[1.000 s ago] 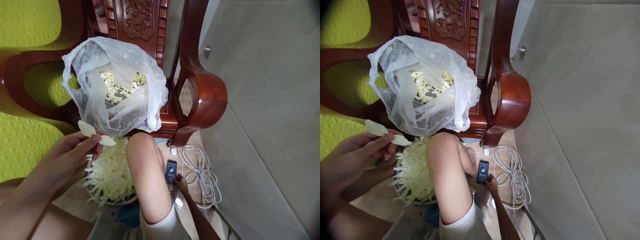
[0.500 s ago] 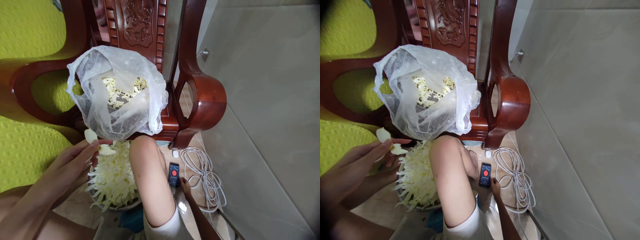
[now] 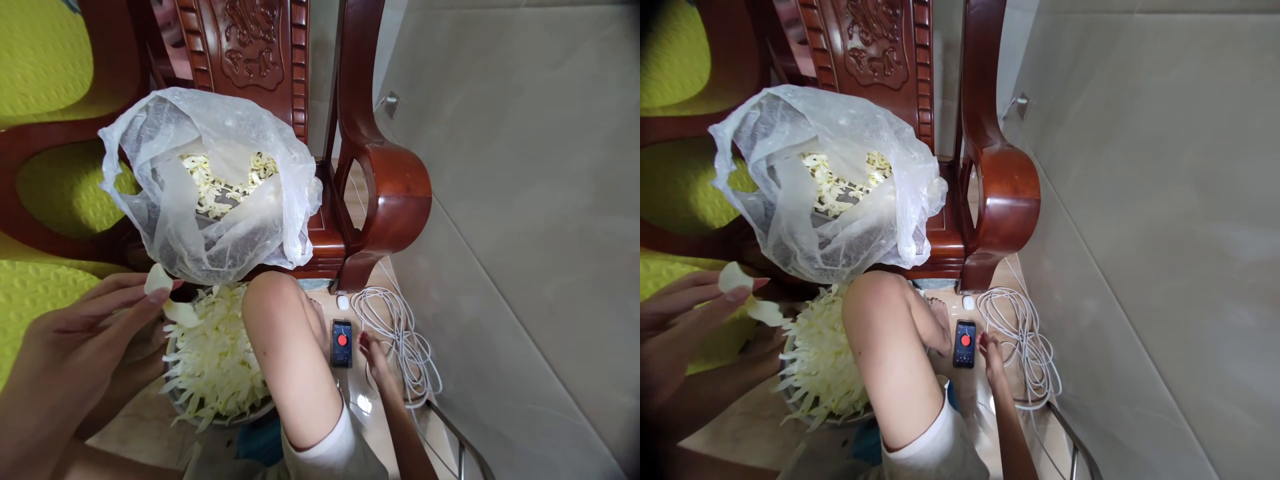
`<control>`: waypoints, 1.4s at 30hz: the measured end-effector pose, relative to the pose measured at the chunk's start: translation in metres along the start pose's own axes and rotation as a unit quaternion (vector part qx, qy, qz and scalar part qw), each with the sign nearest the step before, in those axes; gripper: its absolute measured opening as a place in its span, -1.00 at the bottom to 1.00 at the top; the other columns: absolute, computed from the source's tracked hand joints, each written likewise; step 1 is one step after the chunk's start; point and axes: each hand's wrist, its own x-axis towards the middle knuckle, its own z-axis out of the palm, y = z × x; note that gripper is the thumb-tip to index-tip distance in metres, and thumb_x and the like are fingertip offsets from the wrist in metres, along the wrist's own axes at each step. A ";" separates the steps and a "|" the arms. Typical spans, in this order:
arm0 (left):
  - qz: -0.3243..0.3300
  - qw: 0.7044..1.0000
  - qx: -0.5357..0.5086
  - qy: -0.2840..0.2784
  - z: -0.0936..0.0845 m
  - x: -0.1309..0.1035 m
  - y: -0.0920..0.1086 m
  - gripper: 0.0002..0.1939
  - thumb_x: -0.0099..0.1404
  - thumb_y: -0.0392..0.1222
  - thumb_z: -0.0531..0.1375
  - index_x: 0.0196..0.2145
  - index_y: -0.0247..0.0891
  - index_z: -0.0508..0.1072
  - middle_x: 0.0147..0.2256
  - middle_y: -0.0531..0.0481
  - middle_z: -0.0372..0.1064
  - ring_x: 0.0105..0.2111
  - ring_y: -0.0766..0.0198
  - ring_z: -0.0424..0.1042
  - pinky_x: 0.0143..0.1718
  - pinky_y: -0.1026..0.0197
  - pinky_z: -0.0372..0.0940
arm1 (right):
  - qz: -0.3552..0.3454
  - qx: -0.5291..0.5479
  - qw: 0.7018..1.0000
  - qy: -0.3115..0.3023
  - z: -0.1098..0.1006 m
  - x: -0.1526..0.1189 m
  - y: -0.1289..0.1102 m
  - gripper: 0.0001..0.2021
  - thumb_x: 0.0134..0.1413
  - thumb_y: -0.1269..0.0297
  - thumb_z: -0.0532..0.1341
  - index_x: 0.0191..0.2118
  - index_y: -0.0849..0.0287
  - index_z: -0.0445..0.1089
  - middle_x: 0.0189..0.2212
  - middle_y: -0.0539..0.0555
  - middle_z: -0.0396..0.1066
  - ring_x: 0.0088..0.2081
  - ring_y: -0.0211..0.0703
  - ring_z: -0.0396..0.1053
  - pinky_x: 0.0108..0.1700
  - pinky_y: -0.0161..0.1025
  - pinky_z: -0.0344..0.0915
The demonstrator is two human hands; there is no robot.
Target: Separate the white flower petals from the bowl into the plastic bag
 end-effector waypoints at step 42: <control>0.041 0.997 0.025 -0.062 -0.027 0.031 0.014 -0.54 0.25 0.20 0.14 -0.14 -0.19 0.58 -0.17 -0.07 0.53 -0.26 0.12 0.49 -0.31 0.21 0.35 | -0.008 0.055 0.957 -0.285 0.226 -0.016 -0.114 -0.52 -0.19 0.22 0.49 -0.21 0.07 0.22 -0.59 -0.07 0.54 -0.47 -0.13 0.52 -0.30 -0.23 0.40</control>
